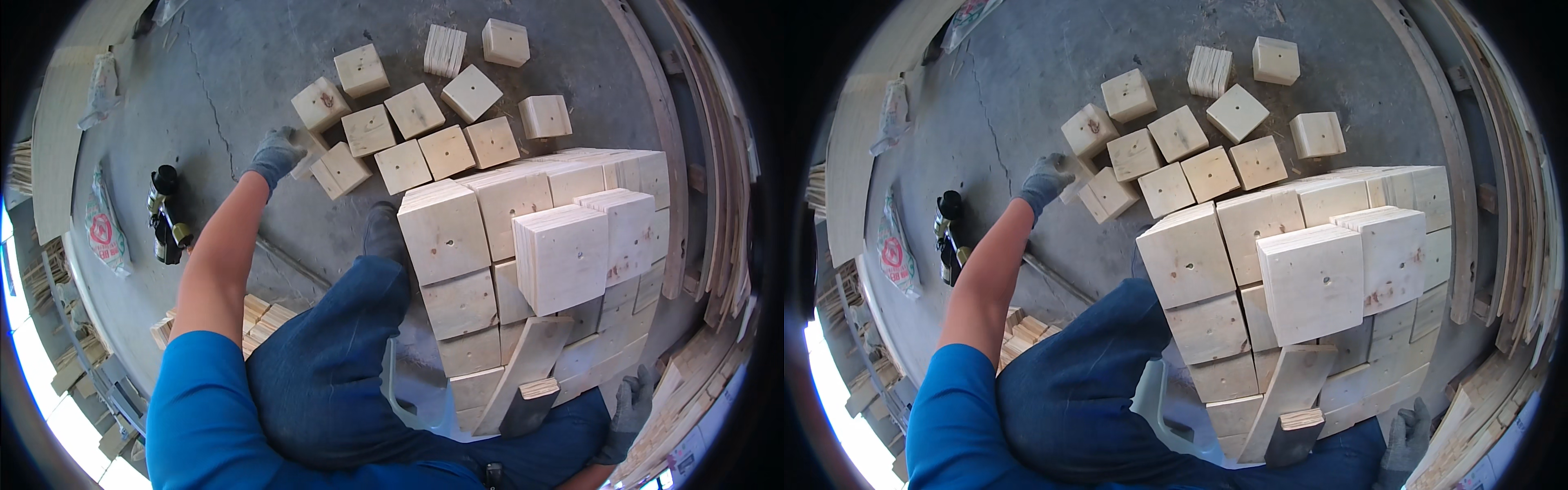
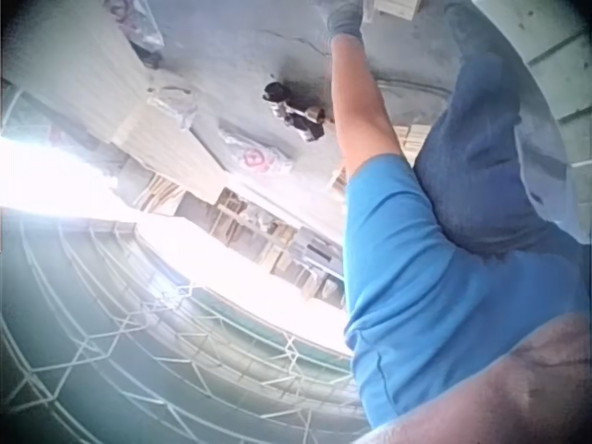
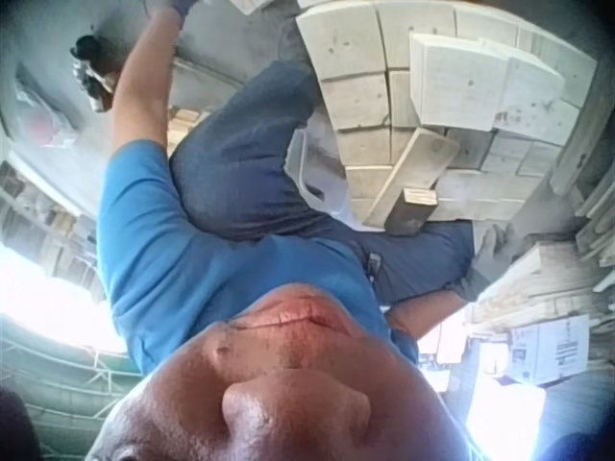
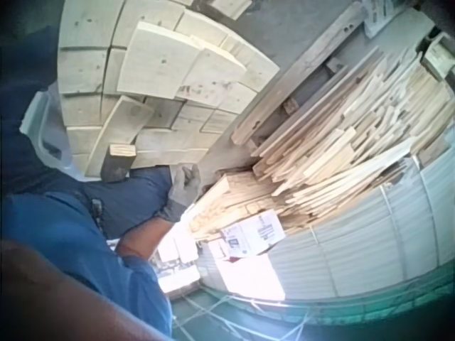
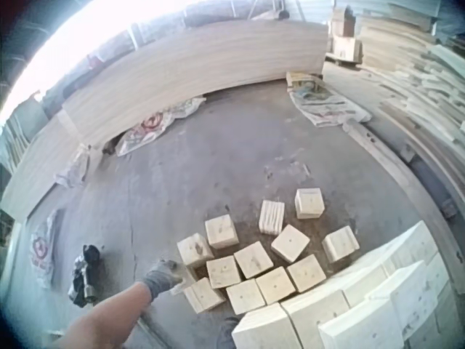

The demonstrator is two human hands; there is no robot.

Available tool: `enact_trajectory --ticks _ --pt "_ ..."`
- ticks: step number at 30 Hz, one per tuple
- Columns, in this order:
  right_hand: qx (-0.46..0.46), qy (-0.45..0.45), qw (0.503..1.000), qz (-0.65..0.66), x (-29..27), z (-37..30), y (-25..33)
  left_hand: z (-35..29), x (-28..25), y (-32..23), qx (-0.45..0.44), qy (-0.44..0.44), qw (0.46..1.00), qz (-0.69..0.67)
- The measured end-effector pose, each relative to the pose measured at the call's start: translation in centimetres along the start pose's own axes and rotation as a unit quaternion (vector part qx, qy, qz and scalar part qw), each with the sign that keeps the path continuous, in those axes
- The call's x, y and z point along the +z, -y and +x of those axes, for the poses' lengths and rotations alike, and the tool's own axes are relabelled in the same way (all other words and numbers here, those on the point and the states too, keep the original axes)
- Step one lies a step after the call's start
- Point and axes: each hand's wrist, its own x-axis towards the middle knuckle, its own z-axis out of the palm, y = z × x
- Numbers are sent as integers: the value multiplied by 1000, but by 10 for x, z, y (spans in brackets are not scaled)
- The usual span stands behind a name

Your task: The person sits on the floor and sands small wooden blocks one at a time using a sanding block. They repeatedly pick up a block, sand its surfaces, and place it back into a pile.

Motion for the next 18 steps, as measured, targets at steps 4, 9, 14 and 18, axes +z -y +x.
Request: enact_trajectory --ticks 4,9,14,18 --pt "-33 -14 999 -24 1 -2 -2 -41 21 16 36 -13 998 -59" --pt "5 -10 1000 -12 -1 -7 2 -92 31 18 17 35 994 -100" --pt "-14 -20 999 -49 -3 -9 -3 -117 9 -23 279 16 933 227" --pt "23 -16 999 -25 -2 -10 -2 -107 21 -53 374 58 894 238"
